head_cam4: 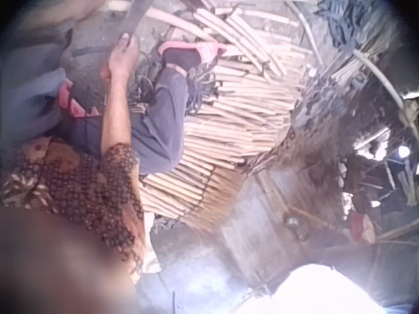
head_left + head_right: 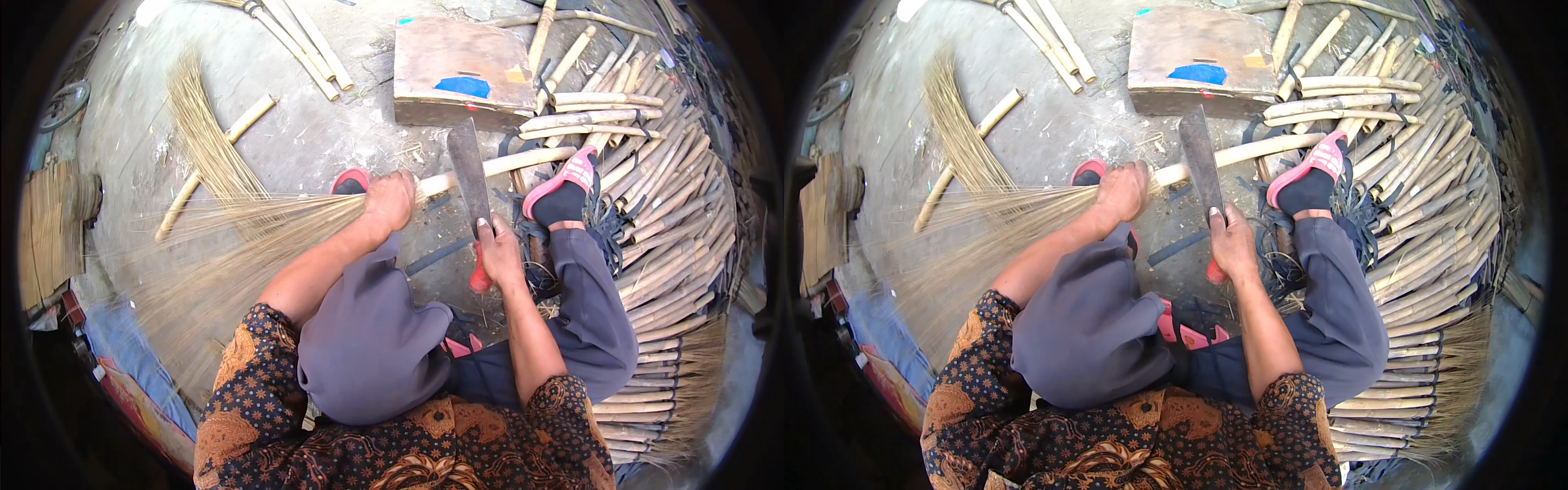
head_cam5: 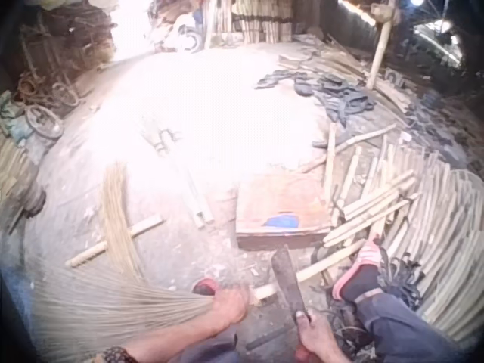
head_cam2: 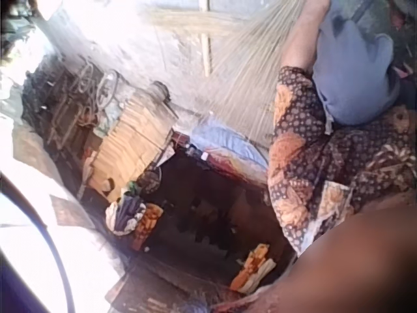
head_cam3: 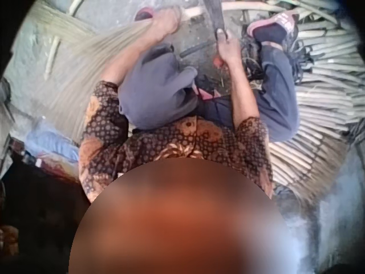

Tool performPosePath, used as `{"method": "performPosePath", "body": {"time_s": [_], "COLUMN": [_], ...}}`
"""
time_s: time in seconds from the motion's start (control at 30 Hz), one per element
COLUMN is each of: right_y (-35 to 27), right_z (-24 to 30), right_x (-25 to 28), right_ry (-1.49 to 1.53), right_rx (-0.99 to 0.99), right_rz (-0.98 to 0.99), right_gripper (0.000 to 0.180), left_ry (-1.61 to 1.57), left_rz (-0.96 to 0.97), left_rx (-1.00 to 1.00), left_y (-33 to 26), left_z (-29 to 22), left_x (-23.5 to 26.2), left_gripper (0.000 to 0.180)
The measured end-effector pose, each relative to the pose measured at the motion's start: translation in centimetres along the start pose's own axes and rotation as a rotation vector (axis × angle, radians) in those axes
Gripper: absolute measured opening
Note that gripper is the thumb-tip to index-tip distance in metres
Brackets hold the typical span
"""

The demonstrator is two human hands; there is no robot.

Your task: The person sits on the floor and assembles a broom by bundling straw, inserting a bamboo handle, and securing it with a hammer and wire. They then place the finished broom aside and begin a second broom.

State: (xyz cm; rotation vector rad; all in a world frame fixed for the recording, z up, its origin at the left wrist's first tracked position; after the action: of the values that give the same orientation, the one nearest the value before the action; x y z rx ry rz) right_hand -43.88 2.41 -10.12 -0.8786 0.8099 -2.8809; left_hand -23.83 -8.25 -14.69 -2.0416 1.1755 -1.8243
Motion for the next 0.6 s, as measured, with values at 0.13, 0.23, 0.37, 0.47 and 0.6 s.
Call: {"method": "performPosePath", "body": {"time_s": [0.13, 0.23, 0.37, 0.47, 0.6], "right_y": [0.3, 0.3, -0.4, -0.8, -0.8], "right_z": [-2.9, -4.7, -3.7, -3.1, -3.2], "right_x": [-1.8, -5.2, -8.5, -7.9, -7.7], "right_ry": [0.106, 0.074, -0.058, -0.137, -0.064], "right_rx": [-0.113, -0.234, -0.081, -0.044, -0.096], "right_rz": [-0.060, 0.123, 0.327, 0.257, 0.276], "right_gripper": [0.038, 0.038, 0.029, 0.032, 0.032], "left_ry": [-0.063, -0.006, -0.084, -0.167, -0.237], "left_rz": [0.186, 0.111, 0.271, 0.401, 0.455], "left_rx": [0.005, 0.038, 0.043, -0.027, -0.151], "left_y": [0.3, 0.1, 0.9, 1.6, 2.1], "left_z": [0.1, 0.3, 0.8, 0.9, 0.5], "left_x": [-0.8, 0.3, -1.0, -2.2, -2.2], "left_gripper": [0.051, 0.050, 0.055, 0.059, 0.070]}}
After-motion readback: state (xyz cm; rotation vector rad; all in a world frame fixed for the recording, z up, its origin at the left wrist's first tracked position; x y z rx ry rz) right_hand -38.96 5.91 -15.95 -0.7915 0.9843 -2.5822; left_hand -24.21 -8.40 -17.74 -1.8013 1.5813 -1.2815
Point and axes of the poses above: each hand's wrist, its own y-axis towards the middle knuckle, its own x-axis out of the back of the hand, z = x × y, the point moved 10 cm from there along y, towards the middle knuckle, and after that the axes turned 11 degrees about z, right-handed, at the moved point
